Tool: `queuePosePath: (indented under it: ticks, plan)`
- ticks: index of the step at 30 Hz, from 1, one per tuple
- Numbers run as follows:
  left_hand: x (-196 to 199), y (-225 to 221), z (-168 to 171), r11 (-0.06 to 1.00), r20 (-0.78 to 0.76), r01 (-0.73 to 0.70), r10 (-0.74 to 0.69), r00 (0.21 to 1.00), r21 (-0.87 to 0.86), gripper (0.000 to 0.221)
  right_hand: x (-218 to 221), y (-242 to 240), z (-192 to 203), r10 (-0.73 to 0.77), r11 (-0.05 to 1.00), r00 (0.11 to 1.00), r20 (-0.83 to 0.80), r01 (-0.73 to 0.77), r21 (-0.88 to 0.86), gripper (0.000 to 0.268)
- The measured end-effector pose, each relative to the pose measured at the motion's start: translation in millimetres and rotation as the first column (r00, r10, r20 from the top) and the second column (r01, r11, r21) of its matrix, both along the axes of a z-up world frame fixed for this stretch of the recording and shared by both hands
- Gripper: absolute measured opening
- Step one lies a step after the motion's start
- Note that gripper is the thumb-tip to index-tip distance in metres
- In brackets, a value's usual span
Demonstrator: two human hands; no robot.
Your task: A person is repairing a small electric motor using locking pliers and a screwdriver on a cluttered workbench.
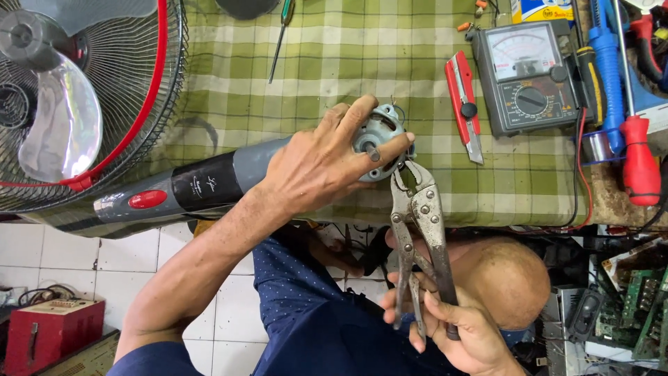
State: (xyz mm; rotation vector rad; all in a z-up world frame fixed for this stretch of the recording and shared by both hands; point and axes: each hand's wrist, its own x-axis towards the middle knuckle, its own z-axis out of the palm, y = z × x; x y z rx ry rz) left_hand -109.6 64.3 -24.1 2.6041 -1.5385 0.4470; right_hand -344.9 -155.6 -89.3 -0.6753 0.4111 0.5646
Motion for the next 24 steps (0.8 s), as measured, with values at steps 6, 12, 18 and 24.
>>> queuePosePath:
  ticks: [6, 12, 18, 24]
  plan:
    - [0, -2, 4, 0.999, -0.022, -0.03, 0.031, 0.999, 0.044, 0.067, -4, -1, -2, 0.021, 0.985, 0.999, 0.049, -0.012, -0.174, 0.056]
    - [1, -1, 1, 0.999, -0.035, -0.019, 0.02, 0.999, 0.041, 0.062, -17, -6, -31, -0.103, 0.992, 0.994, -0.023, 0.101, -0.071, 0.033]
    - [-1, -4, 4, 1.0, -0.041, -0.03, 0.03, 0.999, -0.006, 0.062, -12, -6, -29, -0.032, 0.988, 0.997, 0.076, 0.043, -0.146, 0.045]
    - [0, -7, 6, 0.999, -0.025, -0.039, 0.039, 0.999, -0.003, 0.048, -5, -3, -10, -0.144, 0.974, 0.967, 0.208, 0.175, -0.141, 0.057]
